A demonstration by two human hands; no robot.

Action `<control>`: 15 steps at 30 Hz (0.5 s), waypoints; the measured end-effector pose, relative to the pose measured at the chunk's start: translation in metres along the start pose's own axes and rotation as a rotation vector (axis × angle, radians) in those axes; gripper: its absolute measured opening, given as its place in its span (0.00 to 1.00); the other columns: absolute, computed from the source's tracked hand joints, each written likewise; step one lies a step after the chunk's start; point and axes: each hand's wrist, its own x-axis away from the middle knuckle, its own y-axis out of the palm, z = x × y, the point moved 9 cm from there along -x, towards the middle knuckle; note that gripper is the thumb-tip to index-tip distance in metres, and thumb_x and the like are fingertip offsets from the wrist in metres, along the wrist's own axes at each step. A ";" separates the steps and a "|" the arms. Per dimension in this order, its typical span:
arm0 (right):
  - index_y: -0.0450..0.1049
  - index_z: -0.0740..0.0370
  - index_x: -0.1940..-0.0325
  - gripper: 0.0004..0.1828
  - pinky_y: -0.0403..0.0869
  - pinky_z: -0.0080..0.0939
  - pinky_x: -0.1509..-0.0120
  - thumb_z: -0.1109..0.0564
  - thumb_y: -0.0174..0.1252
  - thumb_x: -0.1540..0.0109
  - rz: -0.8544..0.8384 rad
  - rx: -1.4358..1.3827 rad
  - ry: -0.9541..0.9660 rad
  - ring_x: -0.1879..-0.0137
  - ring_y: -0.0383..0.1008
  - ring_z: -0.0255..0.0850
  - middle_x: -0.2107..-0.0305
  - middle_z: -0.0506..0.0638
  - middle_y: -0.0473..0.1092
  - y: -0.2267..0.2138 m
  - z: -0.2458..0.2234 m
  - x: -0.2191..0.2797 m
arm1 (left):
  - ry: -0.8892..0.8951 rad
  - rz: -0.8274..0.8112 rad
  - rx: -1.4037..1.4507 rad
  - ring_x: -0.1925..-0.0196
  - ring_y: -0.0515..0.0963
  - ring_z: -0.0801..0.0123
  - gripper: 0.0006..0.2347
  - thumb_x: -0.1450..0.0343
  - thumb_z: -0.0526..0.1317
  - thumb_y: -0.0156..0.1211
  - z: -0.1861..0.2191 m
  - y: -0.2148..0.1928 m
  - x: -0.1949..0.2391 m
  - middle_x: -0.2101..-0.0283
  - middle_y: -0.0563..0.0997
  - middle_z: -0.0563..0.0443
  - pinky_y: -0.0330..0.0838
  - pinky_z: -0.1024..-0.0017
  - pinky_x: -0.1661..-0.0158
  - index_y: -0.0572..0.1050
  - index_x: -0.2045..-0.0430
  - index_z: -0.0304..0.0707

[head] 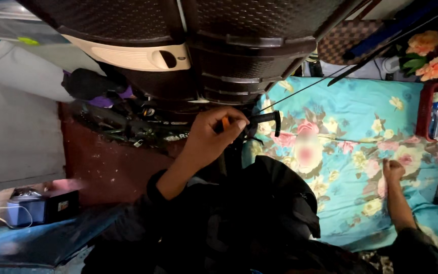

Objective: The person prepares a fiber optic cable by stripping it and then inserts the fiber into a blue mechanical splicer. They secure the connection by closing the device and sliding an orange locking clip into place.

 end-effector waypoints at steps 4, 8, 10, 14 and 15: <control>0.72 0.57 0.52 0.16 0.64 0.58 0.39 0.42 0.56 0.31 0.038 -0.510 0.165 0.43 0.67 0.55 0.49 0.58 0.67 0.032 -0.037 0.056 | 0.048 -0.006 0.033 0.73 0.70 0.83 0.06 0.24 0.39 0.61 0.004 -0.001 0.001 0.72 0.77 0.60 0.66 0.78 0.71 0.80 0.62 0.35; 0.70 0.52 0.44 0.20 0.61 0.60 0.29 0.38 0.51 0.31 0.084 -1.019 0.329 0.32 0.64 0.53 0.38 0.54 0.64 0.085 -0.044 0.155 | 0.067 0.008 -0.014 0.71 0.71 0.82 0.07 0.24 0.40 0.62 0.001 -0.002 0.004 0.71 0.78 0.59 0.67 0.77 0.69 0.81 0.62 0.36; 0.69 0.49 0.40 0.23 0.59 0.61 0.25 0.35 0.49 0.32 0.107 -1.274 0.411 0.26 0.63 0.52 0.32 0.53 0.62 0.108 0.005 0.190 | 0.065 0.008 -0.027 0.71 0.72 0.81 0.07 0.24 0.41 0.62 0.004 -0.005 0.004 0.71 0.78 0.58 0.67 0.77 0.69 0.81 0.62 0.36; 0.65 0.52 0.35 0.32 0.50 0.63 0.18 0.28 0.42 0.31 0.055 -1.900 0.343 0.21 0.55 0.53 0.26 0.54 0.55 0.157 0.093 0.180 | -0.008 0.018 -0.103 0.75 0.70 0.80 0.08 0.25 0.42 0.61 -0.008 -0.002 0.008 0.76 0.76 0.57 0.65 0.75 0.73 0.82 0.62 0.37; 0.62 0.58 0.34 0.39 0.43 0.64 0.17 0.24 0.37 0.31 -0.053 -2.284 0.127 0.21 0.48 0.54 0.26 0.57 0.50 0.165 0.080 0.156 | 0.064 0.045 -0.118 0.73 0.70 0.79 0.08 0.25 0.41 0.62 -0.008 -0.007 0.007 0.75 0.76 0.56 0.66 0.74 0.72 0.82 0.63 0.36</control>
